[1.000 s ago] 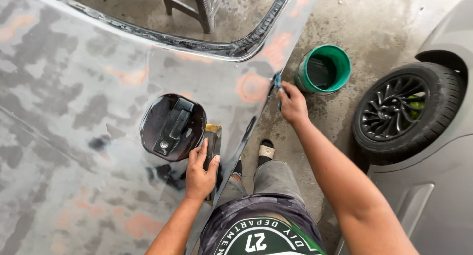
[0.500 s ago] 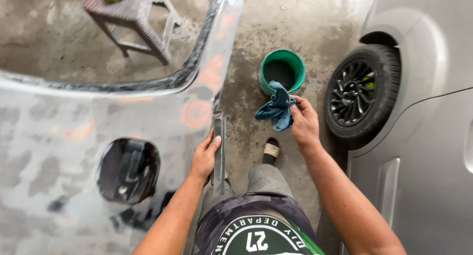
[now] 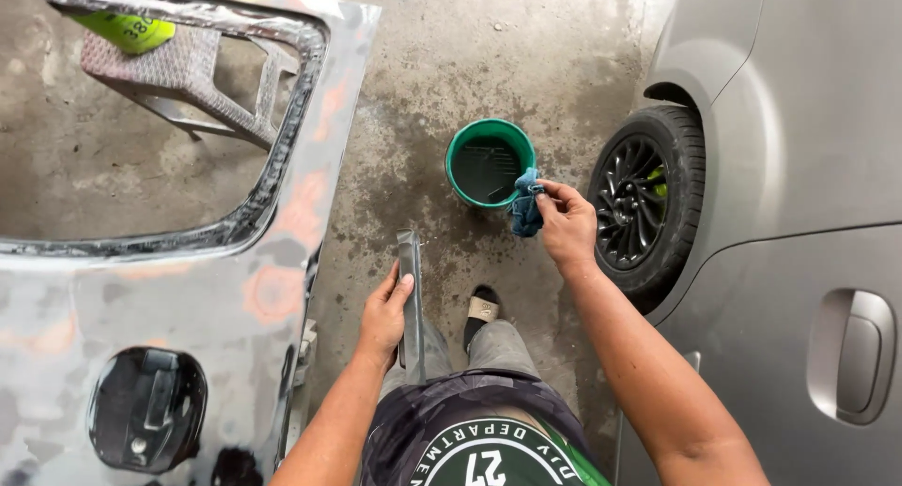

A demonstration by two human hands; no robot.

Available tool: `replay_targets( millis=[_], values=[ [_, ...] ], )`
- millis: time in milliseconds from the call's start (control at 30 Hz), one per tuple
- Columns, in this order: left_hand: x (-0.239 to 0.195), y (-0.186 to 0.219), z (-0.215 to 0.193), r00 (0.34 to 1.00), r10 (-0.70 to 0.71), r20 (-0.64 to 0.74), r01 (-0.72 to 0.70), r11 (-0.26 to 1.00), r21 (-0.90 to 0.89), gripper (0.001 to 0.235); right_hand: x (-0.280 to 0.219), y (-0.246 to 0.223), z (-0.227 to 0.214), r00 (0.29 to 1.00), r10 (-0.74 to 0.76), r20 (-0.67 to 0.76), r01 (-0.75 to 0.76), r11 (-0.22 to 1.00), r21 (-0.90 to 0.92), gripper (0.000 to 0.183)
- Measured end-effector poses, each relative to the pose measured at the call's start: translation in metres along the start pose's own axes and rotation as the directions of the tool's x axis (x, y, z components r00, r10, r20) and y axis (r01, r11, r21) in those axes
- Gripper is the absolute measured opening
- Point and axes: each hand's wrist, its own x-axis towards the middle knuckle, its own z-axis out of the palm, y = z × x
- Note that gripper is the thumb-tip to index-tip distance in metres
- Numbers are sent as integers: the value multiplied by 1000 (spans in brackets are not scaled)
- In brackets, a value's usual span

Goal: The person sands the edge of a silver car door using a sanding block and a blue cloth. They repeatedly wipe the surface and dip the sanding block into a green bucket of water to clean it before continuing the sanding process.

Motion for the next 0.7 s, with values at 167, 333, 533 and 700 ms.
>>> replay_targets(
  millis=[167,333,533,700],
  values=[
    [49,23,29,998,44,44,-45,999,26,57,51,-3,-1,997,-65,-38,60,992,-107,17],
    [83,70,65,987,43,156,-32,997,-69,57,69,-9,8,993,-47,-106,16,960,-281,19],
    [133,94,94,988,39,149,-62,987,151,58,96,-34,16,933,-349,-91,287,870,-402,16],
    [141,119,126,975,134,176,-165,971,175,57,111,-48,5,951,-302,-60,230,826,-515,12]
  ],
)
